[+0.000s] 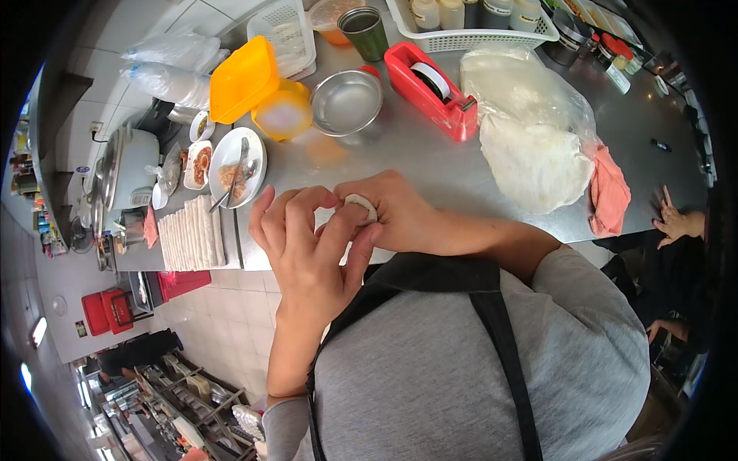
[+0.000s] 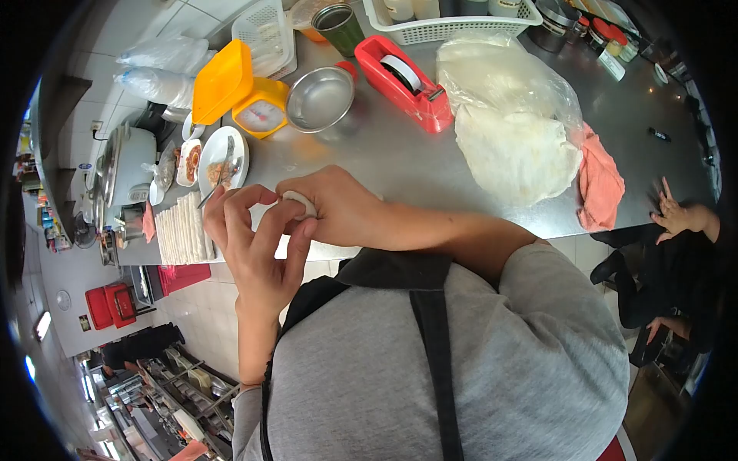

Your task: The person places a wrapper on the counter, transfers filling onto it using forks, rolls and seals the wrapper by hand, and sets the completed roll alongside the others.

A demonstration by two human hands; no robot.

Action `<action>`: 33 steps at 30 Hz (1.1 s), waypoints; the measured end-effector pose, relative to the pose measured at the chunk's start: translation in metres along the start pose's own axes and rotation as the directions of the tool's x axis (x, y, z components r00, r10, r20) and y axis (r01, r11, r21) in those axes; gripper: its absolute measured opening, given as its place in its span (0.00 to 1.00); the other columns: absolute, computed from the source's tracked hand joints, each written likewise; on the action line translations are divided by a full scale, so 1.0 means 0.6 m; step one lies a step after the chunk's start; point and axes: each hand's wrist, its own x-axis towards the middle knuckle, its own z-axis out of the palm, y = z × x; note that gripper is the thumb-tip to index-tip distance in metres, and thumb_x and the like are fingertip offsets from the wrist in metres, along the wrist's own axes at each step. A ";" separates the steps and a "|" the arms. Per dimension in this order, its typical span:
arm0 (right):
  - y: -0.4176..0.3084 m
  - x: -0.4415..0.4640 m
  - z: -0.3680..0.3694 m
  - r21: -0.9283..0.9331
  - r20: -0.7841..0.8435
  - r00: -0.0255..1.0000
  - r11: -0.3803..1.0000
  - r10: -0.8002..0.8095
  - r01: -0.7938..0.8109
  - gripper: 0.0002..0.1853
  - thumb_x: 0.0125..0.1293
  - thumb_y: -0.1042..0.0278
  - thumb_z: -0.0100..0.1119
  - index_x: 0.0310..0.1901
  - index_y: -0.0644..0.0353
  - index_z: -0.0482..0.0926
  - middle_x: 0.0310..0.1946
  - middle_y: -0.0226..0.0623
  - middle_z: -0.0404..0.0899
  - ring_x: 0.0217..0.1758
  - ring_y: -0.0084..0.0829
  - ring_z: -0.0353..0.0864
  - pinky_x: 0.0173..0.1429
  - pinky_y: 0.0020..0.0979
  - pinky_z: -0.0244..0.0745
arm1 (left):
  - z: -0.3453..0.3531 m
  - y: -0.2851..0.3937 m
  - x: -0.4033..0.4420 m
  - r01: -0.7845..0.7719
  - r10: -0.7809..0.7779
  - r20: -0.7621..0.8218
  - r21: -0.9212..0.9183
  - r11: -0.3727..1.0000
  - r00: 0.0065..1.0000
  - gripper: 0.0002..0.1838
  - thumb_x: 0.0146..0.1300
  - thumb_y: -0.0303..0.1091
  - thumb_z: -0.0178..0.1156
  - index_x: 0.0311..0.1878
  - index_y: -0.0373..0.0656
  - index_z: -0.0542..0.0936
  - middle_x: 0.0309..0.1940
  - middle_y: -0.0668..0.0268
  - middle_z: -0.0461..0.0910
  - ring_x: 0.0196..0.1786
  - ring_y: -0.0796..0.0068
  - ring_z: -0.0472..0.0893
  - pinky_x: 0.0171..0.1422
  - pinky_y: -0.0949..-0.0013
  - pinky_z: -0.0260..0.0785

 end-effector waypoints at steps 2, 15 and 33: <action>0.012 -0.004 0.004 -0.025 0.006 1.000 1.000 0.003 -0.002 0.13 0.57 0.64 0.73 0.35 0.60 0.78 0.25 0.43 0.78 0.28 0.48 0.78 0.34 0.38 0.74 | -0.005 -0.006 -0.003 0.102 -0.096 0.059 -0.096 0.990 0.994 0.11 0.55 0.34 0.75 0.40 0.48 0.85 0.46 0.62 0.76 0.55 0.57 0.72 0.69 0.47 0.60; 0.021 0.006 -0.010 -0.205 -0.062 0.998 0.979 -0.018 0.005 0.12 0.54 0.66 0.74 0.35 0.61 0.81 0.29 0.45 0.82 0.34 0.53 0.82 0.36 0.44 0.75 | 0.024 0.000 0.012 0.276 -0.287 -0.002 -0.274 0.921 0.958 0.12 0.46 0.23 0.76 0.34 0.47 0.87 0.42 0.64 0.77 0.51 0.61 0.72 0.56 0.62 0.64; 0.029 0.012 -0.019 -0.091 0.164 0.987 0.996 0.002 0.013 0.13 0.55 0.68 0.75 0.33 0.62 0.78 0.25 0.41 0.80 0.29 0.48 0.80 0.35 0.38 0.74 | -0.004 -0.055 0.051 0.037 0.004 0.144 -0.284 0.958 0.990 0.16 0.37 0.24 0.74 0.34 0.53 0.89 0.42 0.68 0.77 0.52 0.62 0.74 0.68 0.50 0.62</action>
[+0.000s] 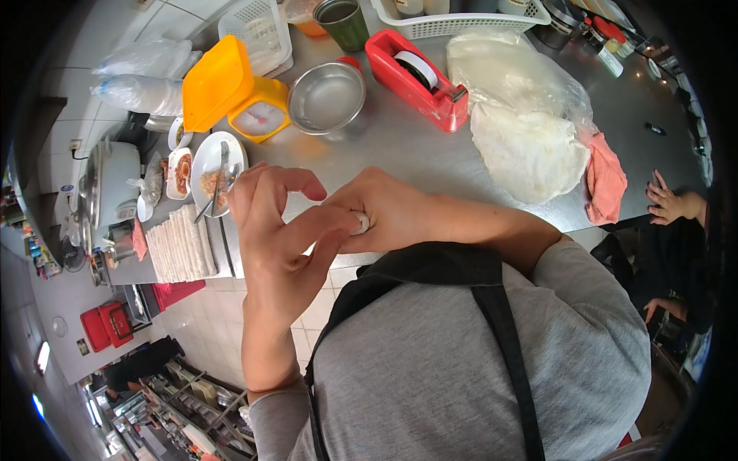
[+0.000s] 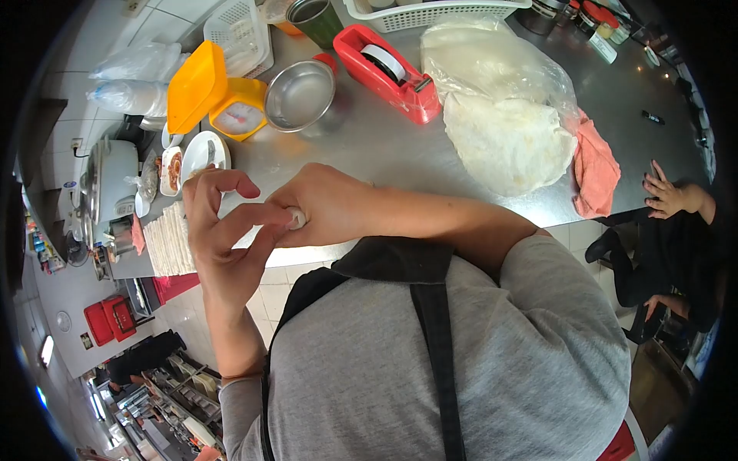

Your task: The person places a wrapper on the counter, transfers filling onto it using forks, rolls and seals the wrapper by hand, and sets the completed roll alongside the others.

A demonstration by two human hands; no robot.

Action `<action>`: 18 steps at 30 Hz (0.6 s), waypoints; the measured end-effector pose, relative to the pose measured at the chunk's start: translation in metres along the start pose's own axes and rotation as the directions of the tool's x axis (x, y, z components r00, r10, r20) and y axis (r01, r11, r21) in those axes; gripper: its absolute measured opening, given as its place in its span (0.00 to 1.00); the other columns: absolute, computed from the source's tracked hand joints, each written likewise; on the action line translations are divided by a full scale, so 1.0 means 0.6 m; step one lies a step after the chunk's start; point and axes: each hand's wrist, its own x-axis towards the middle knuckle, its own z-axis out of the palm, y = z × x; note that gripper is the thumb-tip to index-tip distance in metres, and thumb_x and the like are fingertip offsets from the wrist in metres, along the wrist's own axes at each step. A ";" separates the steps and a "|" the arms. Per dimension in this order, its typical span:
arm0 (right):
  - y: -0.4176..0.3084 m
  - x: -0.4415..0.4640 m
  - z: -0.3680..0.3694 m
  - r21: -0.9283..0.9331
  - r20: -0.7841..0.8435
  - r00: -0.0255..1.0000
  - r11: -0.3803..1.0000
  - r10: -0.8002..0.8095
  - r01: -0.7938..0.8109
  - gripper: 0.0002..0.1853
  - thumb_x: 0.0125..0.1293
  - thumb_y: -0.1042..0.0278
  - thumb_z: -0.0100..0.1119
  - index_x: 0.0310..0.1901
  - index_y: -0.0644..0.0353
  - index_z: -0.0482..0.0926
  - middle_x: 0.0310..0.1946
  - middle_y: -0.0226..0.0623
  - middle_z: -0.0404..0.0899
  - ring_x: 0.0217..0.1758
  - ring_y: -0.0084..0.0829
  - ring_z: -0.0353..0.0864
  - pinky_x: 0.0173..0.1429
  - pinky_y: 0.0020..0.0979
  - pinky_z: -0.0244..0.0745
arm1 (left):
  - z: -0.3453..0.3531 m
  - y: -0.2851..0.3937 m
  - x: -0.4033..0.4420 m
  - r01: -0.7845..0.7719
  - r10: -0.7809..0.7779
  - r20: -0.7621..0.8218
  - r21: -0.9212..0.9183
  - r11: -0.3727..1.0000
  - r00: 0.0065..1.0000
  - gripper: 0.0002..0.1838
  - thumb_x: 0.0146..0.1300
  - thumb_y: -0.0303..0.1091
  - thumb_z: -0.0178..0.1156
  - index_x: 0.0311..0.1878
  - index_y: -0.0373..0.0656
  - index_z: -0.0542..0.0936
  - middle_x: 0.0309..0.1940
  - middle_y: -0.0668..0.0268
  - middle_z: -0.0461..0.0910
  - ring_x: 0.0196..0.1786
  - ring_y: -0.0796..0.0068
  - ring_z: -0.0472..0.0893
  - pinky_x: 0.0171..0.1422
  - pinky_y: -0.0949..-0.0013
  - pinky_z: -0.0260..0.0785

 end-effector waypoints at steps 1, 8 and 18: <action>-0.004 0.001 -0.003 0.027 0.012 0.999 0.999 0.032 -0.032 0.13 0.55 0.65 0.75 0.33 0.61 0.79 0.26 0.43 0.81 0.30 0.49 0.81 0.36 0.39 0.75 | -0.004 -0.001 0.001 -0.029 0.029 0.014 0.020 0.999 0.999 0.16 0.37 0.25 0.73 0.33 0.54 0.89 0.42 0.69 0.77 0.53 0.62 0.74 0.70 0.49 0.61; -0.004 0.009 -0.013 -0.021 0.017 0.999 0.999 0.033 -0.033 0.14 0.55 0.66 0.75 0.30 0.63 0.77 0.23 0.43 0.76 0.27 0.47 0.75 0.34 0.38 0.72 | -0.007 0.020 0.001 -0.123 0.103 0.095 0.238 0.964 0.990 0.18 0.41 0.25 0.69 0.39 0.54 0.90 0.44 0.66 0.77 0.57 0.58 0.75 0.74 0.43 0.60; 0.001 0.007 -0.013 0.033 0.001 0.992 0.991 0.126 -0.126 0.14 0.56 0.63 0.74 0.30 0.63 0.79 0.22 0.44 0.79 0.26 0.50 0.78 0.33 0.38 0.74 | 0.021 -0.002 -0.009 -0.070 0.057 0.093 0.138 0.988 0.994 0.17 0.48 0.23 0.64 0.42 0.53 0.87 0.51 0.66 0.76 0.60 0.59 0.75 0.78 0.40 0.55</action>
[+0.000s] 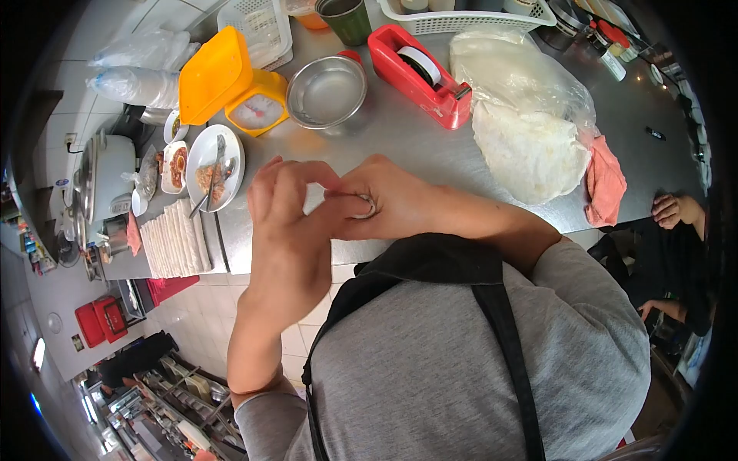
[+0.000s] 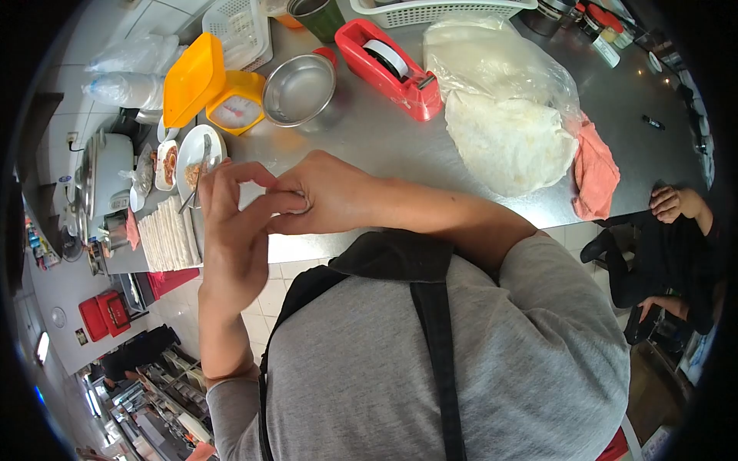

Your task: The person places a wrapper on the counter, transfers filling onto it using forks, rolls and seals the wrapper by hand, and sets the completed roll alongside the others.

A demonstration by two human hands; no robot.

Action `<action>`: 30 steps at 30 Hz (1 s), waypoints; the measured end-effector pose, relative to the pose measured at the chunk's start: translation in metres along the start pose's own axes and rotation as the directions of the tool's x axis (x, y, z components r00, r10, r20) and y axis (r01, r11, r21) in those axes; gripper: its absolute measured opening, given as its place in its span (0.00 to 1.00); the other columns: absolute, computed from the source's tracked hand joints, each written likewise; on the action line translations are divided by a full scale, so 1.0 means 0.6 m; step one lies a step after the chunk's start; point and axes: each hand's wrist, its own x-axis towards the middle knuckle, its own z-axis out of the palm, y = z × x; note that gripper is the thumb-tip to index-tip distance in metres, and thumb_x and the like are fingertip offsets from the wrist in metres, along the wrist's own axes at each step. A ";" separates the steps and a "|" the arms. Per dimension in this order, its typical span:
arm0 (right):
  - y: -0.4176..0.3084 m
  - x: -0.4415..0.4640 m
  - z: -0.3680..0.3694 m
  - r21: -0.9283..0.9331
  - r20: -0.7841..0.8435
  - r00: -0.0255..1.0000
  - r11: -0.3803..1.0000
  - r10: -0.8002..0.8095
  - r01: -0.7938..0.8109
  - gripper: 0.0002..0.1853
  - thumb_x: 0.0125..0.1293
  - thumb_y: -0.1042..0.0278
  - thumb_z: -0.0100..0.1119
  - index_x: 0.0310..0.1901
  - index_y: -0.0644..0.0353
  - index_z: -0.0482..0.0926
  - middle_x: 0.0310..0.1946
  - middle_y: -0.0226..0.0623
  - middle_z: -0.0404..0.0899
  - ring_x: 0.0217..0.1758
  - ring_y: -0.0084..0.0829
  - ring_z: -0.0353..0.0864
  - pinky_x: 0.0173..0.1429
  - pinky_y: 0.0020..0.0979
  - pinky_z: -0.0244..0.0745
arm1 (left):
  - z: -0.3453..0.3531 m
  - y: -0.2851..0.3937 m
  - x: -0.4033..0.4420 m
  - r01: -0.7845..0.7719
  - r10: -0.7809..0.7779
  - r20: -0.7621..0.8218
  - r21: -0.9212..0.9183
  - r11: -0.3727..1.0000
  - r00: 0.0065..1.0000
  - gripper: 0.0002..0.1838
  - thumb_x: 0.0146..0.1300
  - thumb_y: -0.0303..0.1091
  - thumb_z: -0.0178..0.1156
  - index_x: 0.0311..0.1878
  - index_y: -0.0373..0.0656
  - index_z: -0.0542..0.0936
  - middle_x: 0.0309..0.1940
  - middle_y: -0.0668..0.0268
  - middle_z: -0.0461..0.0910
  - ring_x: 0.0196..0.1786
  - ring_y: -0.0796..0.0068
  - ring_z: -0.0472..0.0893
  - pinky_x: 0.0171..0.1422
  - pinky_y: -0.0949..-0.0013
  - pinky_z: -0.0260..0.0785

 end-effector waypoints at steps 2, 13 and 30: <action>0.004 0.003 -0.002 -0.058 -0.022 0.999 0.998 -0.030 0.029 0.14 0.57 0.62 0.74 0.30 0.62 0.78 0.22 0.44 0.79 0.26 0.50 0.78 0.33 0.38 0.73 | 0.007 -0.002 -0.001 0.000 0.001 -0.034 0.025 1.000 0.999 0.16 0.48 0.23 0.64 0.41 0.53 0.87 0.52 0.67 0.77 0.61 0.59 0.74 0.78 0.39 0.55; -0.035 -0.005 -0.037 0.308 -0.295 0.955 0.946 -0.006 0.101 0.14 0.72 0.62 0.68 0.29 0.55 0.77 0.27 0.22 0.74 0.31 0.19 0.74 0.41 0.28 0.72 | 0.138 -0.074 -0.023 0.285 -0.295 0.159 -0.843 0.456 0.942 0.33 0.55 0.26 0.66 0.68 0.37 0.72 0.59 0.60 0.78 0.63 0.67 0.75 0.71 0.61 0.65; 0.061 -0.031 -0.057 0.167 0.273 0.942 0.954 0.197 -0.248 0.19 0.60 0.63 0.79 0.52 0.56 0.86 0.40 0.29 0.88 0.43 0.19 0.82 0.47 0.27 0.75 | -0.130 0.028 0.120 -0.118 0.059 0.298 0.187 0.975 0.953 0.31 0.42 0.28 0.77 0.56 0.46 0.85 0.38 0.66 0.83 0.46 0.63 0.82 0.75 0.48 0.64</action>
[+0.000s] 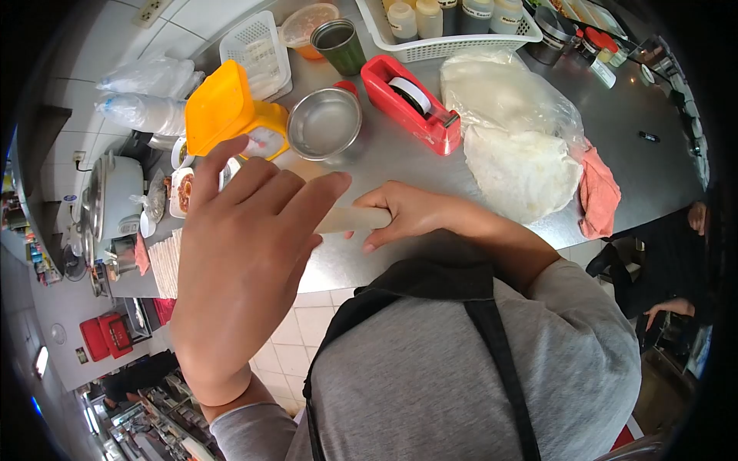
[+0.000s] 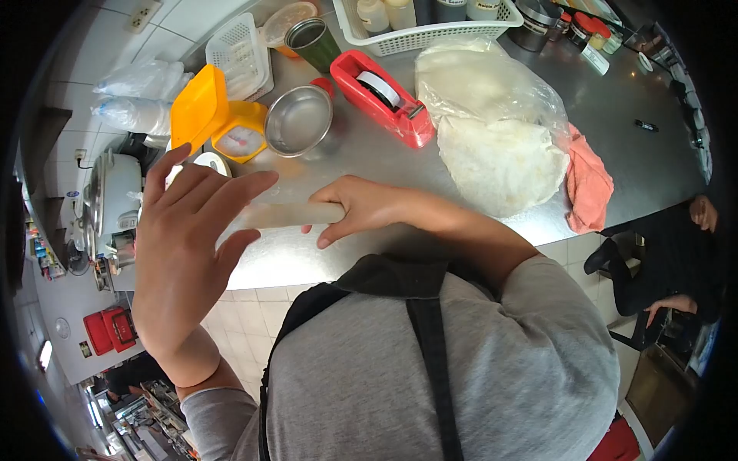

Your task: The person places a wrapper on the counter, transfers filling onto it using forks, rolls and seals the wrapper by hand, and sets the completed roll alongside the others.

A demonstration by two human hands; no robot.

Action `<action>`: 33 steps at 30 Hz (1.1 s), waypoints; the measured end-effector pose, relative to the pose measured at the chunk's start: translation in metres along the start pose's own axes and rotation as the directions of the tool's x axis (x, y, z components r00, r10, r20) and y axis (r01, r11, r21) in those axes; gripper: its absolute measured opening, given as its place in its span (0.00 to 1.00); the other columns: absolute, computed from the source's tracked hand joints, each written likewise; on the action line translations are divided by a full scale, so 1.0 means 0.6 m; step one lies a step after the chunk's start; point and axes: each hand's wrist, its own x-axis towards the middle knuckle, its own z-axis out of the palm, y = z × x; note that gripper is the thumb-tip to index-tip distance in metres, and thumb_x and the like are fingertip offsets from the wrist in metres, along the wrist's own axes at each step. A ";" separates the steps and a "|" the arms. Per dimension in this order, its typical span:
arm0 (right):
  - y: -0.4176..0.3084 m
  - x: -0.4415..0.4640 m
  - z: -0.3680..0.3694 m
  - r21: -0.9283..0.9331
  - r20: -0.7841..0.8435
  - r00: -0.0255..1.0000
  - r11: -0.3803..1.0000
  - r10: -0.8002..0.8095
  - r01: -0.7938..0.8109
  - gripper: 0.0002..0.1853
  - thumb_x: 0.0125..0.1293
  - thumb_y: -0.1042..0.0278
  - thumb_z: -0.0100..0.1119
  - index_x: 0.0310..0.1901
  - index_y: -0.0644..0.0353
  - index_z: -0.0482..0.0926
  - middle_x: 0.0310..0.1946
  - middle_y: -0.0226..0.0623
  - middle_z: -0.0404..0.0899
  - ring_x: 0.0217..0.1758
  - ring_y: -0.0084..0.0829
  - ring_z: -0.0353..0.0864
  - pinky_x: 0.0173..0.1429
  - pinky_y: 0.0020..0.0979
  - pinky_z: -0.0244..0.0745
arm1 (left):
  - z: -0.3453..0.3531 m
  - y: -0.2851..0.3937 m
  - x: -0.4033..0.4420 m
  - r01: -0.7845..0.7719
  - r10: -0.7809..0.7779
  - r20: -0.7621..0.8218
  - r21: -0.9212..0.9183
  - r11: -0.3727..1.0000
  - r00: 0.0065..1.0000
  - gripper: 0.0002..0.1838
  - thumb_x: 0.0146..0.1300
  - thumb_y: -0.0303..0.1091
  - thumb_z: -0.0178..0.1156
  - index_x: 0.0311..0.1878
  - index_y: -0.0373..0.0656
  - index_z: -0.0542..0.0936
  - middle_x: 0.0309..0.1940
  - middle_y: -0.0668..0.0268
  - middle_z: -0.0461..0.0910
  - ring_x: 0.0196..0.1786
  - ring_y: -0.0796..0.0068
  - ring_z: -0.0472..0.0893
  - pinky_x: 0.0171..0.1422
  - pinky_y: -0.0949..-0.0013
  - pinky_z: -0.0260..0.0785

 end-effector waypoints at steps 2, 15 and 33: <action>0.003 0.006 0.012 0.076 -0.065 0.993 0.992 -0.100 0.105 0.16 0.60 0.61 0.79 0.46 0.57 0.88 0.37 0.28 0.87 0.40 0.18 0.81 0.44 0.27 0.74 | -0.007 0.005 -0.005 0.018 -0.022 -0.083 -0.051 0.999 0.996 0.29 0.41 0.30 0.78 0.54 0.45 0.86 0.39 0.65 0.83 0.46 0.63 0.82 0.75 0.47 0.63; -0.009 0.003 0.022 -0.167 -0.219 0.935 0.955 -0.280 0.247 0.19 0.54 0.61 0.80 0.41 0.63 0.85 0.32 0.43 0.85 0.31 0.29 0.82 0.39 0.34 0.76 | 0.105 0.021 -0.023 -0.040 -0.011 -0.192 -0.260 0.965 0.981 0.18 0.43 0.39 0.80 0.39 0.50 0.87 0.49 0.64 0.79 0.60 0.56 0.77 0.76 0.43 0.59; -0.035 0.008 0.030 -0.153 -0.325 0.907 0.961 -0.269 0.230 0.18 0.54 0.61 0.79 0.38 0.63 0.83 0.29 0.46 0.83 0.28 0.39 0.79 0.39 0.34 0.75 | 0.132 0.031 -0.031 0.016 -0.076 -0.342 -0.173 0.985 0.937 0.16 0.42 0.38 0.81 0.36 0.50 0.87 0.51 0.63 0.79 0.63 0.53 0.75 0.75 0.41 0.58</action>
